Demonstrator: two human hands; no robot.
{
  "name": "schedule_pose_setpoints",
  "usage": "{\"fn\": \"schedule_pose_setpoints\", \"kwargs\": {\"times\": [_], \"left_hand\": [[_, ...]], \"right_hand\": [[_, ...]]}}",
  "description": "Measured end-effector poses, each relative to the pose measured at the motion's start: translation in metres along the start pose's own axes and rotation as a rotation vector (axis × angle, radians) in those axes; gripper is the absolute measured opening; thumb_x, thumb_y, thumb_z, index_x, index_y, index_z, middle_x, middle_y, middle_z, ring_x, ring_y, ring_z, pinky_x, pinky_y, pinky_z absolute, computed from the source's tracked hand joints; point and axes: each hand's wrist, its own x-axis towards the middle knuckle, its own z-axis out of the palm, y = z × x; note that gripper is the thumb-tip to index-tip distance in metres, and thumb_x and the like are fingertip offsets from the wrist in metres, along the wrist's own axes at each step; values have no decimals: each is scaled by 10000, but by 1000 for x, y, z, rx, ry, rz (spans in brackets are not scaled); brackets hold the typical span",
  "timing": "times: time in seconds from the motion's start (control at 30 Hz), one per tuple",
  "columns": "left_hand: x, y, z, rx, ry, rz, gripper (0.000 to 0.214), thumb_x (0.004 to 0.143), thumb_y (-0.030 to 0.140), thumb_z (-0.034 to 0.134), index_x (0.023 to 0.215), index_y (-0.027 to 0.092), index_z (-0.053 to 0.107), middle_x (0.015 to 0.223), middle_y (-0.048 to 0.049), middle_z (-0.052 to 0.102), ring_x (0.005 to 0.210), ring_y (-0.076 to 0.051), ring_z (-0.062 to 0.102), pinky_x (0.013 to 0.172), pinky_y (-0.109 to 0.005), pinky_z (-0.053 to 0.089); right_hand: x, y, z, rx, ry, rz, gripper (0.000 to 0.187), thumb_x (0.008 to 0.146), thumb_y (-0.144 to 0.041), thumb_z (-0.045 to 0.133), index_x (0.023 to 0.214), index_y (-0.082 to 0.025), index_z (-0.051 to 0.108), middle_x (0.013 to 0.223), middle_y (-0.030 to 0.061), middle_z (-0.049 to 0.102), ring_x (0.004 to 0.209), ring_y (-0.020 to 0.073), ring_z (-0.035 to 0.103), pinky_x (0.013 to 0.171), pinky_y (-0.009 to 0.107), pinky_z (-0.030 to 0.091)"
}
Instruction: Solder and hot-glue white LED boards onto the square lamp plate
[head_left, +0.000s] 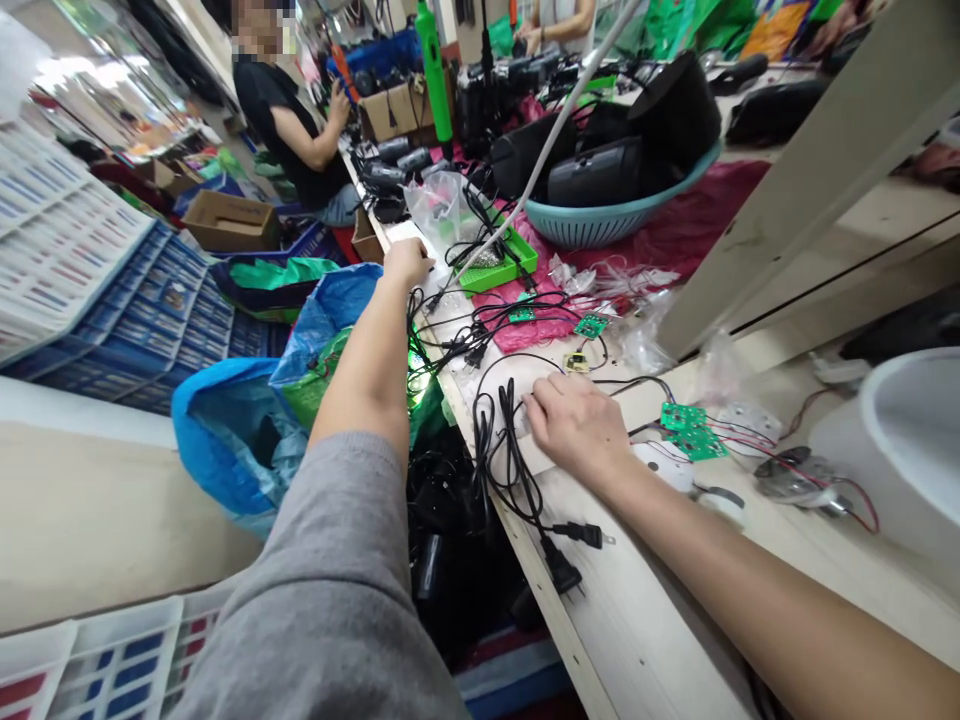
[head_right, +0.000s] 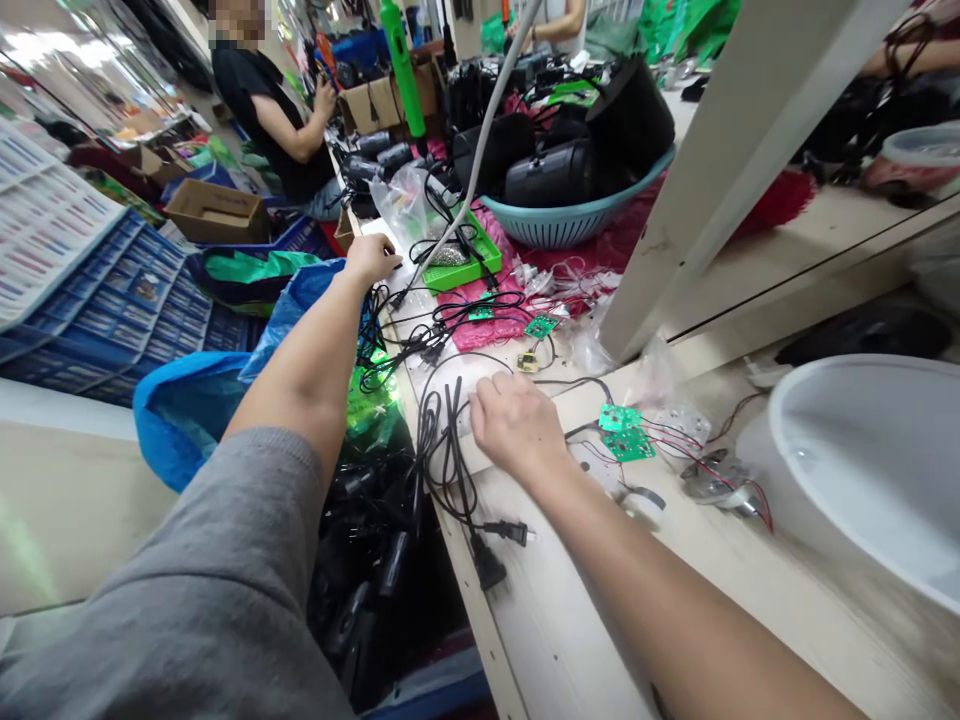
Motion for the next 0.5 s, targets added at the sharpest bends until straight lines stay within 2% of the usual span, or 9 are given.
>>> {"fn": "schedule_pose_setpoints", "kwargs": {"times": [0.3, 0.5], "left_hand": [[5, -3, 6, -26, -3, -14, 290, 895, 285, 596, 1156, 166, 639, 1270, -192, 626, 1298, -323, 511, 1132, -413, 335], [7, -6, 8, 14, -50, 82, 475, 875, 365, 641, 1272, 118, 558, 1371, -266, 564, 1406, -383, 433, 1162, -487, 309]], "right_hand": [[-1, 0, 0, -6, 9, -7, 340, 1009, -274, 425, 782, -190, 664, 742, 75, 648, 765, 217, 525, 699, 327, 315], [-2, 1, 3, -12, 50, -28, 331, 1007, -262, 440, 776, -187, 665, 735, 70, 639, 759, 211, 516, 699, 325, 316]]}}
